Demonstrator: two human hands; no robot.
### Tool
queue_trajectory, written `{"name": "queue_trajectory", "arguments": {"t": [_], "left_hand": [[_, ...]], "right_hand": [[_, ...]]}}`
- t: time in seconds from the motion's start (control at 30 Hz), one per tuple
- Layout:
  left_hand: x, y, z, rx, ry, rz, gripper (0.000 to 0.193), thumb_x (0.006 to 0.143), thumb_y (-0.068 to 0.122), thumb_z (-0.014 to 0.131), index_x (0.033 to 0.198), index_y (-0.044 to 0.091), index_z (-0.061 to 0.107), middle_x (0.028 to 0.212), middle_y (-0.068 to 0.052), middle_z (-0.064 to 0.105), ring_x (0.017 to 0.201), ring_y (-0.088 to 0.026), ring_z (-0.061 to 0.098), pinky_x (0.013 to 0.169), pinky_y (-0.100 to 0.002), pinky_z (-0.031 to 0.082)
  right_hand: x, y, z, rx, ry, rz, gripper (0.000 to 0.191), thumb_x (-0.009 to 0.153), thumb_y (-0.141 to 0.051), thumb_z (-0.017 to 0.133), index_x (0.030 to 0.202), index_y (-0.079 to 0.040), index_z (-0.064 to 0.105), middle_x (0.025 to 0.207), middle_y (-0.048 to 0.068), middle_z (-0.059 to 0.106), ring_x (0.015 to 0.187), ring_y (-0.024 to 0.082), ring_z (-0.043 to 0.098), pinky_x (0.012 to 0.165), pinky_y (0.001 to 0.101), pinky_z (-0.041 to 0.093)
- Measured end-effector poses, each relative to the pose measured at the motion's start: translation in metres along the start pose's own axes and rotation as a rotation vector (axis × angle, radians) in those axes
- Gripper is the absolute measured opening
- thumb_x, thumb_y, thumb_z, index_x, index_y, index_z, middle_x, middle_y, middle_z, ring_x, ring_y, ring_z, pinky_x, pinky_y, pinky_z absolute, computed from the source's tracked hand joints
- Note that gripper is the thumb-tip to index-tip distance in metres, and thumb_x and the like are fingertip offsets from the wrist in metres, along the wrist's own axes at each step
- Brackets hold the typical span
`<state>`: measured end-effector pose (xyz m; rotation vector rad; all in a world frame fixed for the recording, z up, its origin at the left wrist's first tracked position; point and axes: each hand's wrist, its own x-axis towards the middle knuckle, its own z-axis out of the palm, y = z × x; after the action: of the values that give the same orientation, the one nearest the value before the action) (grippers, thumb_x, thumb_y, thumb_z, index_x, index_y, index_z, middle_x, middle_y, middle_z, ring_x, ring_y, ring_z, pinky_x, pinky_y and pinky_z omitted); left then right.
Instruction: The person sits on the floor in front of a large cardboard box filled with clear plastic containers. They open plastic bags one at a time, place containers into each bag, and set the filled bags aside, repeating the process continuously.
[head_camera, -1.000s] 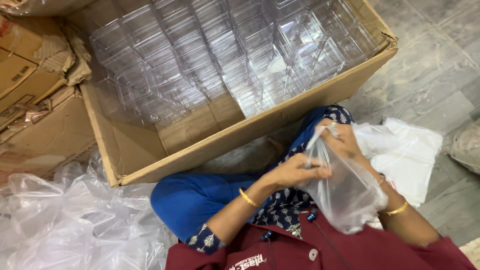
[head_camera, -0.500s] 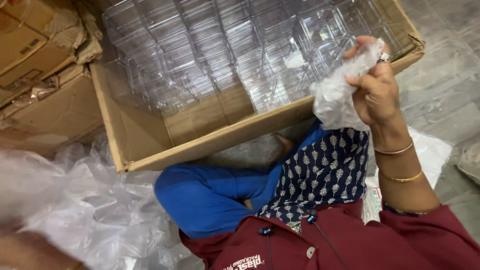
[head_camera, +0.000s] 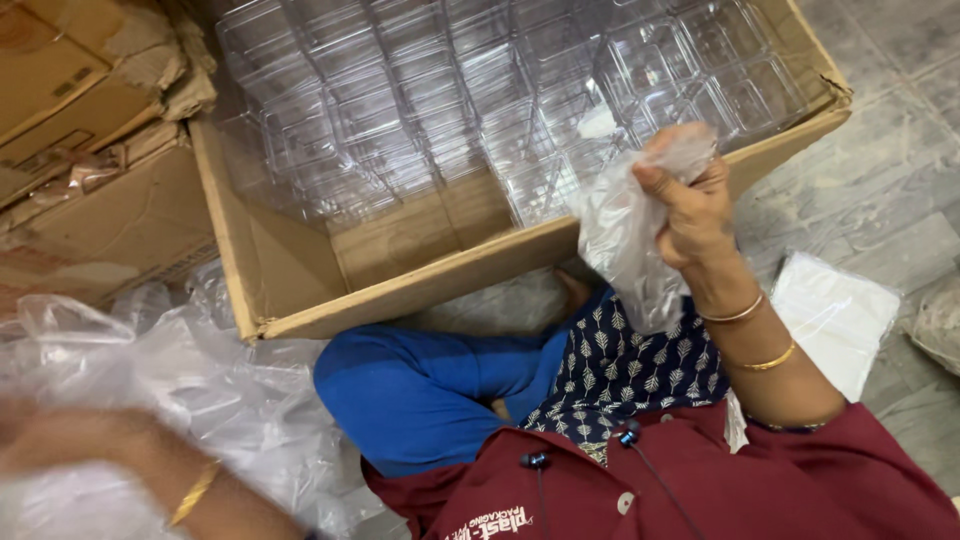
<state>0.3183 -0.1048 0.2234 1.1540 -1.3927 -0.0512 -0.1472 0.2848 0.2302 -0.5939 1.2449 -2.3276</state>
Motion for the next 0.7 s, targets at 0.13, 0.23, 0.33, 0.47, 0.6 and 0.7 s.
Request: {"name": "queue_trajectory", "arguments": {"t": [0.13, 0.23, 0.33, 0.47, 0.6, 0.7], "left_hand": [[-0.102, 0.180, 0.049, -0.508, -0.755, 0.002, 0.027, 0.114, 0.022, 0.052, 0.128, 0.003, 0.065, 0.123, -0.012, 0.060, 0.114, -0.023, 0.061, 0.101, -0.036, 0.055], [-0.158, 0.286, 0.070, -0.933, -1.199, 0.175, 0.053, 0.096, 0.027, 0.077, 0.140, 0.009, 0.054, 0.130, -0.012, 0.054, 0.113, -0.025, 0.058, 0.098, -0.034, 0.053], [-0.194, 0.338, 0.079, -1.029, -1.194, 0.126, 0.038, 0.098, 0.024, 0.074, 0.125, 0.007, 0.055, 0.119, -0.009, 0.057, 0.107, -0.019, 0.060, 0.101, -0.033, 0.052], [-0.216, 0.337, 0.090, -1.307, -1.222, -0.243, 0.013, 0.104, 0.012, 0.069, 0.109, 0.003, 0.060, 0.099, -0.008, 0.065, 0.090, -0.017, 0.060, 0.085, -0.029, 0.049], [-0.210, 0.306, 0.106, -1.594, -1.358, -0.895, 0.013, 0.101, 0.007, 0.068, 0.104, 0.002, 0.057, 0.087, -0.004, 0.064, 0.076, -0.015, 0.063, 0.076, -0.028, 0.054], [-0.178, 0.273, 0.123, -1.527, -1.339, -0.993, 0.017, 0.094, 0.002, 0.070, 0.100, 0.004, 0.055, 0.078, -0.005, 0.065, 0.060, -0.010, 0.057, 0.051, -0.023, 0.046]], "right_hand": [[-0.003, 0.008, 0.027, -0.032, -0.124, -0.097, 0.013, 0.101, 0.005, 0.071, 0.105, -0.005, 0.065, 0.102, 0.003, 0.066, 0.087, 0.008, 0.060, 0.080, 0.0216, 0.050], [-0.008, 0.015, 0.040, -0.115, -0.131, -0.144, 0.015, 0.103, 0.002, 0.072, 0.101, -0.009, 0.062, 0.097, -0.003, 0.059, 0.083, 0.004, 0.054, 0.079, 0.0218, 0.045], [-0.014, 0.016, 0.047, -0.093, -0.206, -0.192, 0.013, 0.110, -0.008, 0.068, 0.098, -0.008, 0.062, 0.100, -0.003, 0.057, 0.089, 0.003, 0.051, 0.079, 0.0190, 0.042], [-0.008, 0.018, 0.050, -0.013, -0.104, 0.034, 0.012, 0.104, -0.021, 0.065, 0.108, -0.009, 0.063, 0.104, -0.002, 0.060, 0.092, 0.004, 0.055, 0.080, 0.0205, 0.046], [0.011, 0.024, 0.043, 0.231, 0.018, 0.402, 0.021, 0.098, -0.030, 0.064, 0.099, -0.009, 0.063, 0.092, 0.002, 0.065, 0.083, 0.012, 0.062, 0.075, 0.0284, 0.054], [0.025, 0.025, 0.026, 0.317, -0.077, 0.446, 0.015, 0.102, -0.019, 0.071, 0.096, -0.010, 0.062, 0.079, -0.004, 0.056, 0.070, 0.009, 0.053, 0.063, 0.0234, 0.044]]}}
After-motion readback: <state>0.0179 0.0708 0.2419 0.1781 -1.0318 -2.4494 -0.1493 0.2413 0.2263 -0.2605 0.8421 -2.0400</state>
